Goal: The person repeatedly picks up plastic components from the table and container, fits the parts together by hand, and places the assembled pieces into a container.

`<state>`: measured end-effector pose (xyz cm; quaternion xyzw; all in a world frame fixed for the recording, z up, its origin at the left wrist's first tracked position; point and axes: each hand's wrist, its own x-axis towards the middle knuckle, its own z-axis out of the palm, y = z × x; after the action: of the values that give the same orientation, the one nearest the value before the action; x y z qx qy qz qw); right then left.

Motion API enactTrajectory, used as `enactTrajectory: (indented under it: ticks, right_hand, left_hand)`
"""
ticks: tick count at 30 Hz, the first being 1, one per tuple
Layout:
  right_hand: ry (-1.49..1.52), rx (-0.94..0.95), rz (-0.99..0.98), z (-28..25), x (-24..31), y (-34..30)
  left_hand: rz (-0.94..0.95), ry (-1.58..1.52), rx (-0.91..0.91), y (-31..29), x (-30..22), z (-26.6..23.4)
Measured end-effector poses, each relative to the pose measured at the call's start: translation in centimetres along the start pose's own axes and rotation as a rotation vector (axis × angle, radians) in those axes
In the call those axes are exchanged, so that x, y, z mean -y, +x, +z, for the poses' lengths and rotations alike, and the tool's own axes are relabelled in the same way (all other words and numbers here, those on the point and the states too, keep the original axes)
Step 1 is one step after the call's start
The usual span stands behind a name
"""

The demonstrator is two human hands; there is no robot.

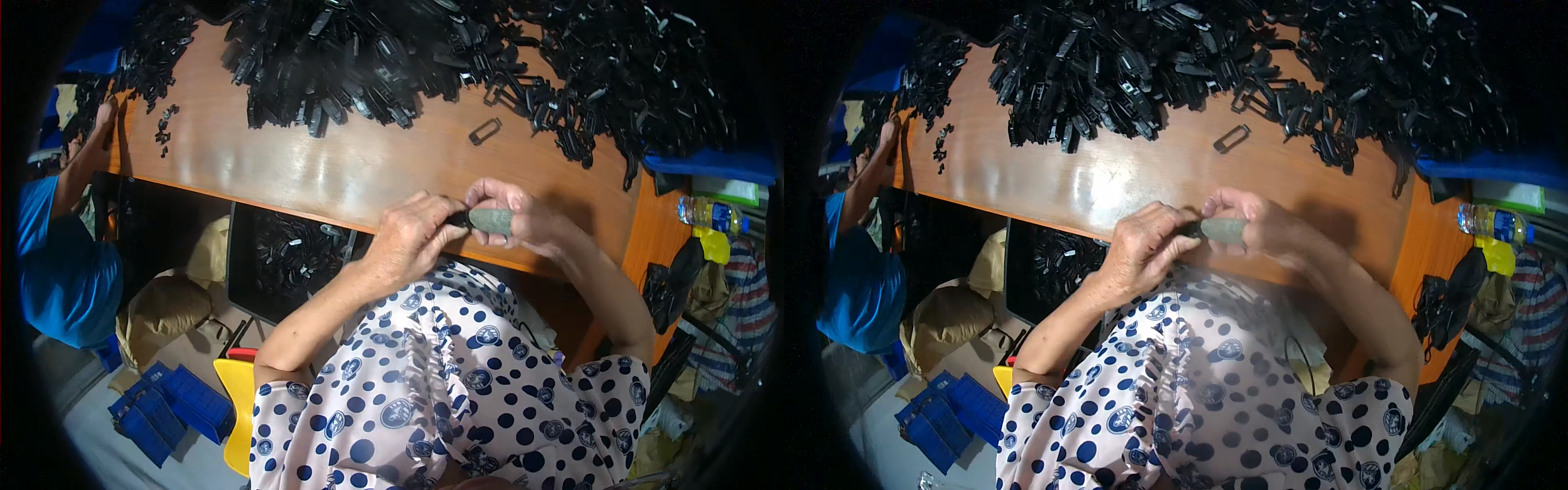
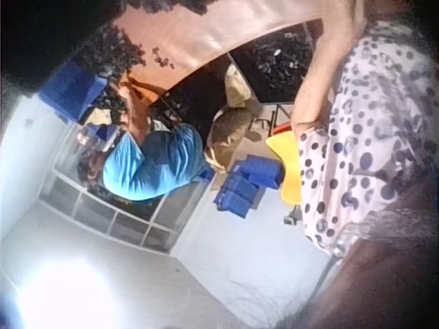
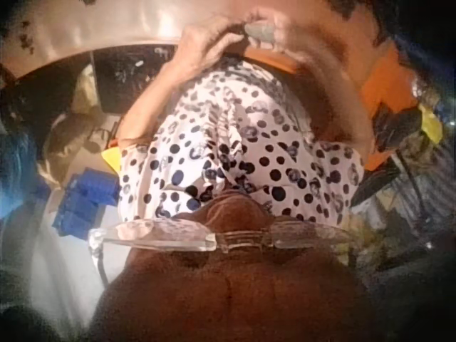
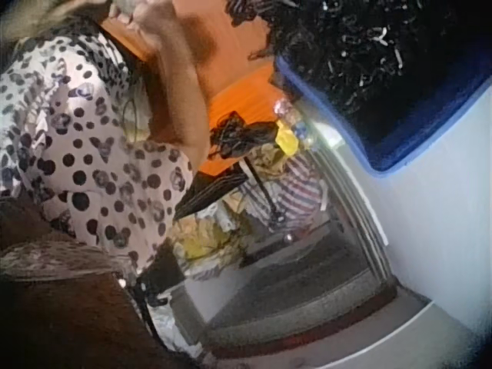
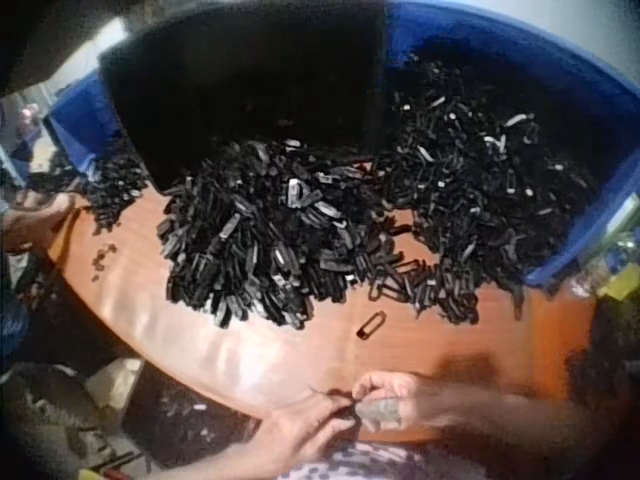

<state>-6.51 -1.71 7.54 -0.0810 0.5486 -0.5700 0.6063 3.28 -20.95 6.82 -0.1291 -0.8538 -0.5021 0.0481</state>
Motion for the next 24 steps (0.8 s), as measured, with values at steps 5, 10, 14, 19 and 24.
enactTrajectory:
  ticks: [5, 10, 14, 19, 24]
  right_hand:
    - [0.209, -0.010, -0.086, 0.2, 1.1, 0.2]
    - [0.017, 0.039, -0.341, 1.1, 0.8, 1.2]
    - [0.274, 0.028, -0.405, 1.7, 0.1, 2.1]
    - [0.436, 0.007, -0.531, 2.3, -0.9, 2.9]
    - [0.344, -0.158, -0.409, 2.5, -1.6, 2.9]
  left_hand:
    - [-0.287, -0.399, -0.062, 0.9, 0.2, 0.1]
    - [-0.422, -0.956, -0.275, 1.7, 0.4, 0.8]
    - [-0.536, -1.137, -0.344, 1.8, -0.1, 1.7]
    - [-0.588, -1.331, -0.207, 2.0, -0.2, 1.5]
    - [-0.621, -1.399, -0.176, 1.9, 1.0, 1.9]
